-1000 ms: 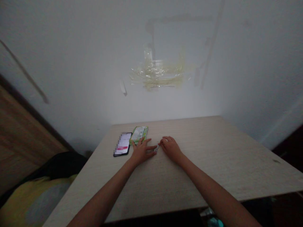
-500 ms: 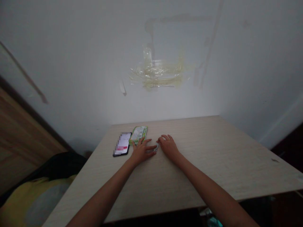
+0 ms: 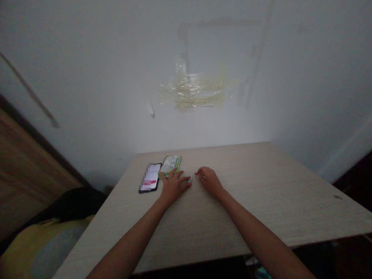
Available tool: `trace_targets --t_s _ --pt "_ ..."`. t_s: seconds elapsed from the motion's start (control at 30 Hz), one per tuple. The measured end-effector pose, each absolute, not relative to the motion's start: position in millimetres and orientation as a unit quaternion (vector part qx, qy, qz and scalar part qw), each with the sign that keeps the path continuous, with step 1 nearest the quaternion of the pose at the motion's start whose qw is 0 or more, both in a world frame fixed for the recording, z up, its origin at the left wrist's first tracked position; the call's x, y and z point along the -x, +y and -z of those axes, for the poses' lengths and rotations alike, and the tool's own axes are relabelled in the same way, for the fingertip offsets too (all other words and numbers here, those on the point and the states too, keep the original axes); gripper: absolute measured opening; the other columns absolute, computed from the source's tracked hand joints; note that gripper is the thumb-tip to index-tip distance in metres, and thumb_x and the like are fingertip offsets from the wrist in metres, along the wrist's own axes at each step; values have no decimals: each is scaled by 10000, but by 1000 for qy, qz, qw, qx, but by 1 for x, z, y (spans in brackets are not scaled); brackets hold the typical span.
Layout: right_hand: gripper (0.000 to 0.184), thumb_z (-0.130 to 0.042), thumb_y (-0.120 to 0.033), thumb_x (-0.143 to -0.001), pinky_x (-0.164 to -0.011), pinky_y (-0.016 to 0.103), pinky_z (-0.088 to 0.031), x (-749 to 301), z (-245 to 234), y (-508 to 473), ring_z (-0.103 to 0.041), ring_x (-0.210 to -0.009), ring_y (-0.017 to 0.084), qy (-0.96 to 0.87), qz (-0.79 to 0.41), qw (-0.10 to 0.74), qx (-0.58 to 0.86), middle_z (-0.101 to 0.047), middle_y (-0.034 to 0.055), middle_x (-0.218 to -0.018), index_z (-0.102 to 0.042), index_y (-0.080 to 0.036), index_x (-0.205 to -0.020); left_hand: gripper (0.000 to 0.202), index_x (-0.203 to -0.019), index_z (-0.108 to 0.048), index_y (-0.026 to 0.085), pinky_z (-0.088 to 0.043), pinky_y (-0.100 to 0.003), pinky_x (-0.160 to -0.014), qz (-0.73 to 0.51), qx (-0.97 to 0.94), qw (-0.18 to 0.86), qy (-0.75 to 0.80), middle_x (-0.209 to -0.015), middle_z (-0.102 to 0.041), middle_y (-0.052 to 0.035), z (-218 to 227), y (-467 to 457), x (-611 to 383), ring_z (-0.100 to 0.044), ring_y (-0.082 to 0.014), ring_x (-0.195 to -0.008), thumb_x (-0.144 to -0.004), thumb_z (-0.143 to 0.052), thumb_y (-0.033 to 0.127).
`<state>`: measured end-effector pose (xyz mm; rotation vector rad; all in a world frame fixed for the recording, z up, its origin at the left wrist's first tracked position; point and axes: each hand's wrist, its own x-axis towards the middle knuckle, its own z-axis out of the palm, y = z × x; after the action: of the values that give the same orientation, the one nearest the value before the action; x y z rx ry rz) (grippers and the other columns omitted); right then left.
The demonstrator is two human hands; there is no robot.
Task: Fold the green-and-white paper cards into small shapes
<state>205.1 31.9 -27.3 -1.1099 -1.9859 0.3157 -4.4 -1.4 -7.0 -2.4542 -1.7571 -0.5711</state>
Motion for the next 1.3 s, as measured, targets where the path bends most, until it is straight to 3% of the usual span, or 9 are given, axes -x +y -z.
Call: trace_targets --t_s 0.1,0.27,0.67,0.9,1.17,1.3 --pt "119 -522 -160 -871 -891 360 -458 -203 25 29 -626 -941 196 -803 -124 400 423 -675 49 -945 -577 -205 -966 298 -1148 -640 472 62 -758 -1036 197 790 56 -578 -1353 -546 -16 10 -1 5 -305 -345 -1366 -912 -463 514" --pt "124 -536 -135 -846 -915 370 -437 -202 20 24 -598 -980 203 -823 -112 383 404 -666 49 -965 -601 -211 -919 288 -1168 -616 498 56 -758 -1032 199 785 48 -585 -1369 -530 -15 15 2 6 -298 -346 -1369 -899 -516 472" --pt "162 -571 -87 -796 -895 353 -438 -202 12 15 -592 -929 187 -837 -142 375 374 -653 37 -913 -620 -205 -895 234 -957 -702 352 21 -745 -1049 223 770 53 -596 -1299 -573 -29 12 3 5 -325 -329 -1348 -809 -627 517" --pt "205 -569 -54 -769 -920 364 -432 -202 9 11 -582 -981 195 -845 -138 379 351 -650 44 -962 -633 -215 -880 223 -920 -694 337 22 -759 -1030 222 760 67 -608 -1346 -544 -29 11 6 -1 -299 -341 -1364 -806 -625 517" --pt "190 -548 -53 -782 -861 344 -457 -198 8 8 -583 -904 184 -862 -127 357 337 -636 37 -878 -588 -204 -891 245 -942 -688 343 -21 -750 -1040 209 751 47 -625 -1387 -506 -13 9 7 -3 -269 -354 -1380 -790 -631 526" --pt "204 -554 -47 -763 -934 380 -432 -198 6 6 -574 -931 190 -874 -99 348 324 -632 37 -891 -568 -203 -895 246 -942 -689 345 -40 -737 -1053 200 750 40 -629 -1392 -502 -7 5 5 -3 -271 -348 -1381 -792 -624 529"
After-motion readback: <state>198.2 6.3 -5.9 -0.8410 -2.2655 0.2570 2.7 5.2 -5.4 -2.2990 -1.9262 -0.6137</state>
